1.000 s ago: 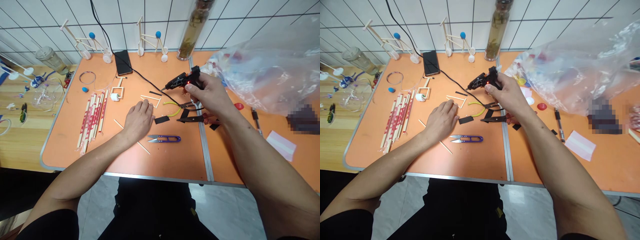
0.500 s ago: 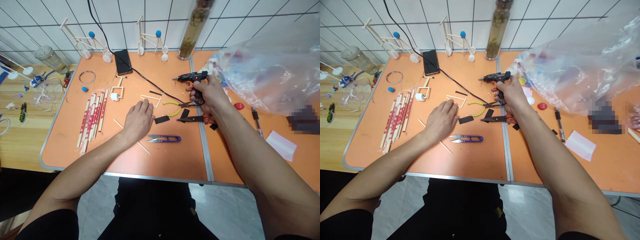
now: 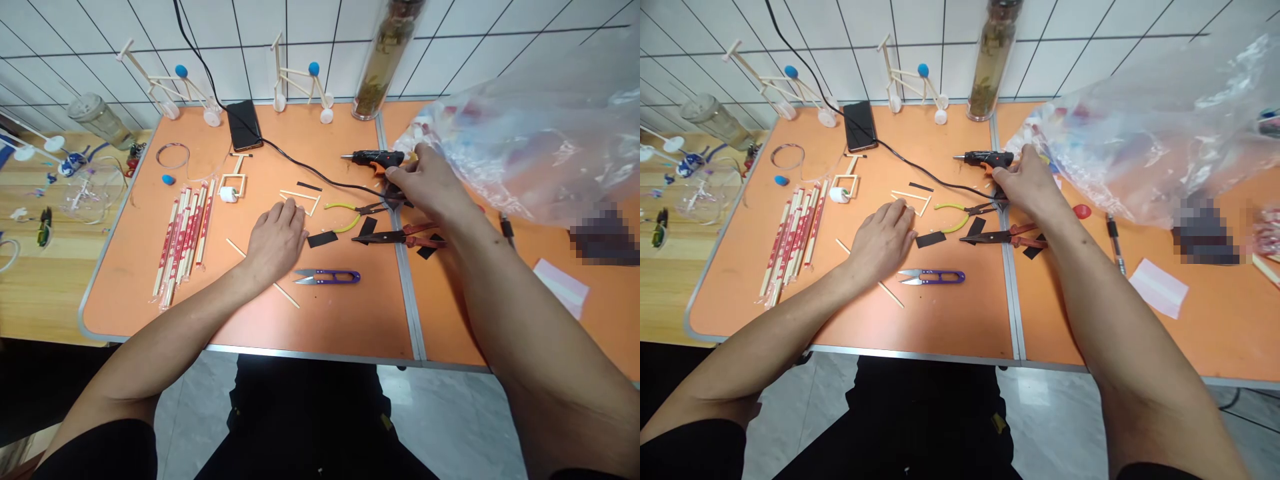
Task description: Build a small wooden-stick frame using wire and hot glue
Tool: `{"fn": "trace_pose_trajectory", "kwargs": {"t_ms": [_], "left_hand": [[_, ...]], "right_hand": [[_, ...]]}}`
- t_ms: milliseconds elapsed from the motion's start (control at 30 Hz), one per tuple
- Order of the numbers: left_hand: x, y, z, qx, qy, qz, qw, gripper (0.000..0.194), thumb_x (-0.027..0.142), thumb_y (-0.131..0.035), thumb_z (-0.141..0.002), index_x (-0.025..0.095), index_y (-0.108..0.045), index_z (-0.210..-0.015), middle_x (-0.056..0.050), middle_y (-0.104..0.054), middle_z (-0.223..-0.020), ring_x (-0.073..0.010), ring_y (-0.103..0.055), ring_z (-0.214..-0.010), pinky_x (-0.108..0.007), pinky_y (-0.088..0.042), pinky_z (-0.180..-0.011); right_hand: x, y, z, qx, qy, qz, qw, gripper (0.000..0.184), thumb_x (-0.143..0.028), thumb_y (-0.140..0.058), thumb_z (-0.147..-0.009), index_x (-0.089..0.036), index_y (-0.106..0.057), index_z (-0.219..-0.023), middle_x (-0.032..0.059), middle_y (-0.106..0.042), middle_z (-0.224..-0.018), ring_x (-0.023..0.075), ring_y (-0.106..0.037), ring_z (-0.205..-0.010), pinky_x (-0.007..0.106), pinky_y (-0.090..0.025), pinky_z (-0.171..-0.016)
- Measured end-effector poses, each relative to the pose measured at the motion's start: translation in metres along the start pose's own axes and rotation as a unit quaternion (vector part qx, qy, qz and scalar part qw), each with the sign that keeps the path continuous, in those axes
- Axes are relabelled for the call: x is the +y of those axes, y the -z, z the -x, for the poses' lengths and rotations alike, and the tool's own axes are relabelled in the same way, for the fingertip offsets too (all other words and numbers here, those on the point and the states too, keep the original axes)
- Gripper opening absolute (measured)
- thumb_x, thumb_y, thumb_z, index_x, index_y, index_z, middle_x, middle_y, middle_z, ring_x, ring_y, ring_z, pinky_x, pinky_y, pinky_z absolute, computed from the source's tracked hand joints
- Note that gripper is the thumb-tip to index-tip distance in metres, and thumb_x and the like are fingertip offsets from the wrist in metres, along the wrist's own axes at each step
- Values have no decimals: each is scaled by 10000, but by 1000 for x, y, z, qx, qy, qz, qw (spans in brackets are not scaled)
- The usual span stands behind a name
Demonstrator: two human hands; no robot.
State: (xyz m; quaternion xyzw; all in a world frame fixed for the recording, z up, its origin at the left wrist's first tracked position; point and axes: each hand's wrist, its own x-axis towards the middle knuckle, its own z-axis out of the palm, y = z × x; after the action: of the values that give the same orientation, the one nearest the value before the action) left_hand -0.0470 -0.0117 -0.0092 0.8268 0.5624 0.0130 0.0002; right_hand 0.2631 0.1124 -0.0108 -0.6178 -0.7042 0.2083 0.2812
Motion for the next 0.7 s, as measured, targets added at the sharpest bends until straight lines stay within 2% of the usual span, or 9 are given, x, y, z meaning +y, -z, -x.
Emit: {"fn": "trace_pose_trajectory", "kwargs": {"t_ms": [33, 67, 167, 267, 400, 700], "left_hand": [[0, 0, 0, 0, 0, 3, 1000, 546, 284, -449, -1211, 68, -576, -1695, -261, -570, -1782, -415, -584, -1556, -560, -565, -1198], [0, 0, 0, 0, 0, 6, 1000, 544, 283, -450, -1209, 72, -579, -1693, -263, -572, -1779, -416, -586, -1553, -565, -566, -1198], [0, 0, 0, 3, -1, 10, 1000, 540, 281, -447, -1208, 83, -585, -1691, -266, -575, -1776, -417, -587, -1553, -572, -568, -1198], [-1, -2, 0, 8, -2, 5, 1000, 540, 284, -449, -1209, 86, -584, -1693, -260, -574, -1780, -412, -584, -1564, -558, -563, -1207], [-2, -5, 0, 17, -4, 14, 1000, 535, 282, -458, -1205, 85, -593, -1684, -266, -575, -1774, -419, -587, -1557, -574, -559, -1213], [-1, -4, 1, 14, -1, 11, 1000, 549, 292, -461, -1208, 84, -577, -1702, -255, -568, -1790, -412, -587, -1570, -552, -556, -1227]], "right_hand": [[-2, 0, 2, 17, -58, 39, 997, 343, -343, -728, -941, -335, -386, -964, 96, -721, -922, 281, -674, -798, 499, -544, -799], [-5, 0, 3, 28, -76, 57, 995, 345, -355, -757, -935, -325, -416, -976, 110, -735, -966, 293, -673, -842, 500, -533, -832], [-9, -2, 9, 44, -44, 49, 997, 295, -404, -799, -957, -297, -578, -1121, 123, -769, -1030, 349, -695, -971, 503, -537, -904], [-3, -4, 13, 31, 1, 38, 999, 321, -468, -790, -1018, -283, -670, -1251, 139, -783, -1055, 374, -701, -1030, 520, -556, -953], [4, -3, 13, 13, 15, 44, 999, 389, -509, -795, -1040, -256, -695, -1319, 156, -779, -1027, 387, -705, -1020, 540, -567, -964], [-3, -2, 13, 7, -4, 60, 998, 428, -493, -795, -1030, -231, -705, -1356, 179, -776, -1076, 412, -729, -1059, 552, -573, -957]]}}
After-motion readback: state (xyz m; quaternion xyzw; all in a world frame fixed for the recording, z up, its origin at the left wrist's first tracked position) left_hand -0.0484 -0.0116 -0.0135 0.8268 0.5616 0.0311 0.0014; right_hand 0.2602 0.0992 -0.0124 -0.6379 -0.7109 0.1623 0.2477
